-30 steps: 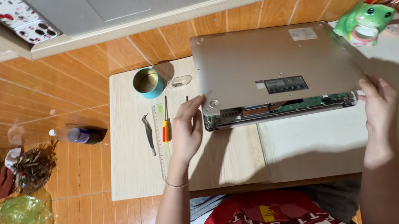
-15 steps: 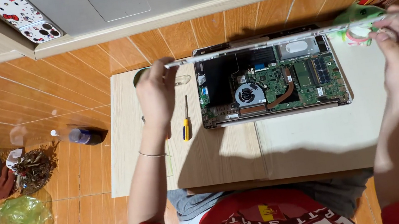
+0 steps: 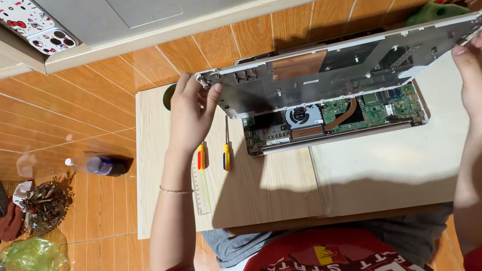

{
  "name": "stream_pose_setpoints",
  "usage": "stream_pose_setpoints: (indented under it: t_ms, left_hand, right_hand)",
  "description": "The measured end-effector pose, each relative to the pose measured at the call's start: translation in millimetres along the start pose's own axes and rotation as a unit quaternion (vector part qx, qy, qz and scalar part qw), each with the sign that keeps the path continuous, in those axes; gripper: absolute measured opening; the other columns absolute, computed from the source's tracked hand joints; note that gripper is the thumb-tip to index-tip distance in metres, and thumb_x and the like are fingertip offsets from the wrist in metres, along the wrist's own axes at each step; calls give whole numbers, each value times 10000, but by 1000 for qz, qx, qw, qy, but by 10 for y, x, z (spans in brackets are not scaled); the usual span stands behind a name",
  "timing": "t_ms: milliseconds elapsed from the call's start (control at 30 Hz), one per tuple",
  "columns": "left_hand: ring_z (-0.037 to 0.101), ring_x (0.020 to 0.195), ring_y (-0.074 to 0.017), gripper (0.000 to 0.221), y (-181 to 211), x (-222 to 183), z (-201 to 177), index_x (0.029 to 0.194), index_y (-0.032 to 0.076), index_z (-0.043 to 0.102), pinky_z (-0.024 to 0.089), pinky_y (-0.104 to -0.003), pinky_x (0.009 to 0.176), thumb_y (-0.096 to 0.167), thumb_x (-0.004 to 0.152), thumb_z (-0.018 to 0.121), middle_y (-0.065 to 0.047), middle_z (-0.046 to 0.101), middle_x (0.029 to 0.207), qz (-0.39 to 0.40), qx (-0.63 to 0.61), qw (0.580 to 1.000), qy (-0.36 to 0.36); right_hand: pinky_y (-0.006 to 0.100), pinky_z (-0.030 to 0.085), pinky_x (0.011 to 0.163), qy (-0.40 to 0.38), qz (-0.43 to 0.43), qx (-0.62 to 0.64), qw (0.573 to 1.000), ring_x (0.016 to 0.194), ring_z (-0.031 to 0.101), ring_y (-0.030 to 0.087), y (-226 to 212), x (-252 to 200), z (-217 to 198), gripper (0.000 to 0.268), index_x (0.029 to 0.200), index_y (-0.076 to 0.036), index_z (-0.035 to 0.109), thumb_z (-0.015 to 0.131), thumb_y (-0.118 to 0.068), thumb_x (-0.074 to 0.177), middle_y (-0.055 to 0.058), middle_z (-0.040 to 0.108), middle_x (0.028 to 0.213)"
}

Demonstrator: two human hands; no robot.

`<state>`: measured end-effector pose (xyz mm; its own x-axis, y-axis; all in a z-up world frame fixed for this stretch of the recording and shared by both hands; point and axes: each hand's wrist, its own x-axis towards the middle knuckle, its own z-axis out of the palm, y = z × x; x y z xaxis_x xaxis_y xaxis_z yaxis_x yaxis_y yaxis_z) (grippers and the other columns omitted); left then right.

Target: Disassembling a laptop to access internal components for repair.

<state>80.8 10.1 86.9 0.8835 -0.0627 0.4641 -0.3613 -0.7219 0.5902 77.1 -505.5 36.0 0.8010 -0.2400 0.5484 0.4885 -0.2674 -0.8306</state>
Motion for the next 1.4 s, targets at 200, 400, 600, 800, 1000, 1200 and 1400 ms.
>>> stream_pose_setpoints:
  t_ms: [200,400,600,800,1000,1200,1400]
  left_hand:
    - [657,1018,-99,325,-289,-187,662,1272,68,607,559,-257,895,218,994,683,-43,689,1189,-115,-397,910,-15]
    - [637,1087,-154,361,-264,-281,1320,1245,-8,632,523,-299,999,113,953,806,-74,670,1188,-90,-400,890,199]
    - [641,1096,-160,433,-47,86,672,1252,8,635,522,-314,1021,211,923,832,-49,693,1174,-63,-406,889,203]
    - [637,1029,-137,373,-911,698,-221,1231,-17,673,520,-298,958,250,994,780,-55,722,1129,-40,-429,867,249]
    - [636,1007,-112,315,-1984,616,-893,1188,-30,695,526,-271,949,254,1052,720,-48,729,1116,-33,-374,876,302]
    - [629,956,-113,318,-2466,523,-1235,1159,-43,689,524,-274,898,254,1052,729,-50,730,1076,-15,-375,867,328]
    - [624,948,-111,387,-2512,533,-1431,1146,-61,694,533,-278,900,317,1063,693,-54,735,1065,-10,-358,866,348]
  right_hand:
    - [284,469,1083,-18,-32,-98,994,1292,461,152,347,-172,127,745,1671,-72,368,674,161,1033,77,372,1371]
    - [272,347,1157,-19,-44,48,998,1409,395,177,957,-435,156,977,1718,-162,26,693,55,1038,73,325,1639]
    - [304,282,1211,-37,-20,67,997,1379,355,185,618,-451,82,1064,1739,-152,3,764,-184,996,88,296,1579]
    - [492,163,1357,-64,-88,-189,976,1653,108,317,-150,-540,852,965,1709,-164,76,720,-495,1071,167,71,1782]
    - [655,129,1328,-82,15,-369,926,1637,98,501,461,-1008,671,929,1701,-86,283,674,-524,981,280,117,1763]
    - [798,15,1144,-35,132,-467,874,1560,55,576,781,-1086,371,840,1679,-17,290,573,-467,1029,365,109,1698]
    - [823,44,1157,-22,132,-495,859,1586,143,535,1220,-1219,175,736,1663,51,306,564,-346,1099,336,244,1705]
